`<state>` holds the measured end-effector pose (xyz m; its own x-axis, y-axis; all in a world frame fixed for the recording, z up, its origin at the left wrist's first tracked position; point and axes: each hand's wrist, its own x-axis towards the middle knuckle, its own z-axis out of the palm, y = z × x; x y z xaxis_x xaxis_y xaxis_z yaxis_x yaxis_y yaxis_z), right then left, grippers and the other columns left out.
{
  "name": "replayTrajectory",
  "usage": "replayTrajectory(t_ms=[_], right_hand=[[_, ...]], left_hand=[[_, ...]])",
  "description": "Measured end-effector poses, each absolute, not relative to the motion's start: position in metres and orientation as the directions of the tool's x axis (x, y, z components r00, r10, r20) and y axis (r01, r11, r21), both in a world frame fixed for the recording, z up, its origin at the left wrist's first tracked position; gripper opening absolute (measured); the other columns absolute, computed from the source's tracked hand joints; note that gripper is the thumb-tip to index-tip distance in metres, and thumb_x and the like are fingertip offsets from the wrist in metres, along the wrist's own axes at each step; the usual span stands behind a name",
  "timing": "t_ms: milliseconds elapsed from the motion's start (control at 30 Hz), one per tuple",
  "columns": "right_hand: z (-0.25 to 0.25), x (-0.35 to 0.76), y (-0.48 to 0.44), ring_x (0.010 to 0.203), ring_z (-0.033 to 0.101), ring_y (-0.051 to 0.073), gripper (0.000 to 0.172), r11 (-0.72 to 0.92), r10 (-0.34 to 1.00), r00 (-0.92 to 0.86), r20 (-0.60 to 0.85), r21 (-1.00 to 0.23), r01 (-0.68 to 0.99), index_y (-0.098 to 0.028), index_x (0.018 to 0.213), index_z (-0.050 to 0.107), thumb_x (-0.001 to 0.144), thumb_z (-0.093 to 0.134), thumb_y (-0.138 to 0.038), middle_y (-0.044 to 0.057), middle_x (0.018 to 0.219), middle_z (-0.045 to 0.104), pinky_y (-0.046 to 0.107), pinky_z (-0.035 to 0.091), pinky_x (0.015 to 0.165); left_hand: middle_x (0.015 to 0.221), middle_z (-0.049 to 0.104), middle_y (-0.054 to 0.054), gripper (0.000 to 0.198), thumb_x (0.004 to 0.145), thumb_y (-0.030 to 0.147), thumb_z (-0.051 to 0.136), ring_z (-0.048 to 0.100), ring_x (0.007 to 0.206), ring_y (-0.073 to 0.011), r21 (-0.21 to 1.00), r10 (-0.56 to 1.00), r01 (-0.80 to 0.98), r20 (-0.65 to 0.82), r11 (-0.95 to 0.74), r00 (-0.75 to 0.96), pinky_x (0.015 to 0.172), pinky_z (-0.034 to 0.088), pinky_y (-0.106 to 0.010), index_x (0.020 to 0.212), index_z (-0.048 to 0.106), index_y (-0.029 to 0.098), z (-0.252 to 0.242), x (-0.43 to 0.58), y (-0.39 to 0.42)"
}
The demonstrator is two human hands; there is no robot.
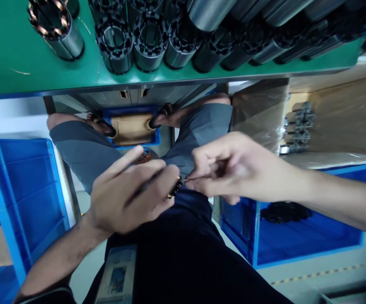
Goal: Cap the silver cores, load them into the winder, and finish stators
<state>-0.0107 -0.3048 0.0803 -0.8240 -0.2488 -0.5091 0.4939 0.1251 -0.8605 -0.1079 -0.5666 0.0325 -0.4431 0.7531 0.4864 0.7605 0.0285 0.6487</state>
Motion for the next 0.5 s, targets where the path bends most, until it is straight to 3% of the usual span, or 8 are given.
replayTrajectory(t_ms=[100,167,233,300,367,400,433,500], right_hand=[[0.093,-0.014,-0.296,0.046,0.048,0.007,0.042,0.355,-0.128,-0.948,-0.291,-0.906,0.230,-0.026,0.068,0.074,0.097,0.103,-0.034,-0.006,0.059,0.065,0.025,0.032,0.039],[0.096,-0.017,-0.287,0.052,0.057,0.009,0.037,0.408,-0.143,-0.965,-0.219,-0.902,0.144,-0.026,0.074,0.077,0.092,0.108,-0.036,-0.004,0.066,0.070,0.024,0.039,0.041],[0.093,-0.019,-0.282,0.064,0.073,0.014,0.030,0.313,-0.192,-0.935,-0.298,-0.921,0.230,-0.025,0.090,0.084,0.090,0.109,-0.042,0.001,0.080,0.081,0.022,0.053,0.048],[0.087,-0.019,-0.285,0.067,0.079,0.017,0.033,0.095,-0.308,-0.807,-0.504,-0.860,0.501,-0.022,0.105,0.086,0.095,0.104,-0.047,0.004,0.089,0.086,0.023,0.060,0.049],[0.081,-0.018,-0.294,0.054,0.073,0.014,0.031,-0.025,-0.406,-0.675,-0.616,-0.731,0.682,-0.021,0.099,0.081,0.105,0.093,-0.048,0.002,0.082,0.084,0.022,0.055,0.044],[0.081,-0.018,-0.299,0.048,0.066,0.011,0.032,-0.021,-0.401,-0.673,-0.622,-0.728,0.685,-0.021,0.092,0.076,0.107,0.090,-0.046,-0.001,0.075,0.080,0.021,0.049,0.041],[0.082,-0.017,-0.304,0.044,0.058,0.009,0.034,0.032,-0.355,-0.727,-0.588,-0.785,0.619,-0.022,0.084,0.070,0.108,0.087,-0.040,-0.004,0.066,0.072,0.020,0.043,0.040],[0.089,-0.016,-0.309,0.044,0.046,0.006,0.039,0.282,-0.235,-0.901,-0.365,-0.913,0.296,-0.023,0.074,0.062,0.107,0.082,-0.026,-0.007,0.058,0.060,0.021,0.036,0.042]], left_hand=[[0.120,0.093,-0.005,0.032,0.103,0.028,0.084,0.094,0.110,-0.0233,0.775,0.784,0.616,0.294,0.139,-0.547,0.119,0.076,-0.038,0.133,0.077,0.020,0.029,-0.103,-0.565],[0.130,0.092,-0.005,0.033,0.105,0.023,0.085,0.092,0.122,-0.0233,0.803,0.787,0.579,0.263,0.143,-0.558,0.125,0.073,-0.039,0.137,0.076,0.023,0.028,-0.102,-0.567],[0.132,0.092,-0.003,0.030,0.107,0.017,0.087,0.092,0.121,-0.0214,0.726,0.748,0.680,0.394,0.104,-0.534,0.132,0.069,-0.044,0.134,0.078,0.025,0.027,-0.104,-0.569],[0.130,0.092,-0.001,0.023,0.108,0.012,0.084,0.092,0.119,-0.0185,0.618,0.711,0.783,0.520,0.070,-0.474,0.132,0.069,-0.044,0.127,0.080,0.026,0.025,-0.108,-0.570],[0.124,0.092,-0.002,0.023,0.106,0.007,0.083,0.092,0.118,-0.0176,0.511,0.705,0.859,0.598,0.030,-0.381,0.129,0.070,-0.040,0.122,0.082,0.024,0.024,-0.109,-0.569],[0.121,0.092,-0.003,0.023,0.105,0.007,0.083,0.092,0.117,-0.0180,0.475,0.711,0.880,0.611,0.023,-0.348,0.128,0.071,-0.040,0.121,0.083,0.022,0.023,-0.109,-0.568],[0.117,0.092,-0.004,0.022,0.103,0.008,0.084,0.093,0.114,-0.0188,0.460,0.718,0.887,0.609,0.027,-0.337,0.126,0.072,-0.041,0.122,0.082,0.021,0.023,-0.108,-0.566],[0.110,0.092,-0.004,0.022,0.102,0.017,0.087,0.092,0.102,-0.0197,0.521,0.736,0.851,0.548,0.070,-0.396,0.123,0.074,-0.044,0.123,0.080,0.021,0.026,-0.106,-0.566]])
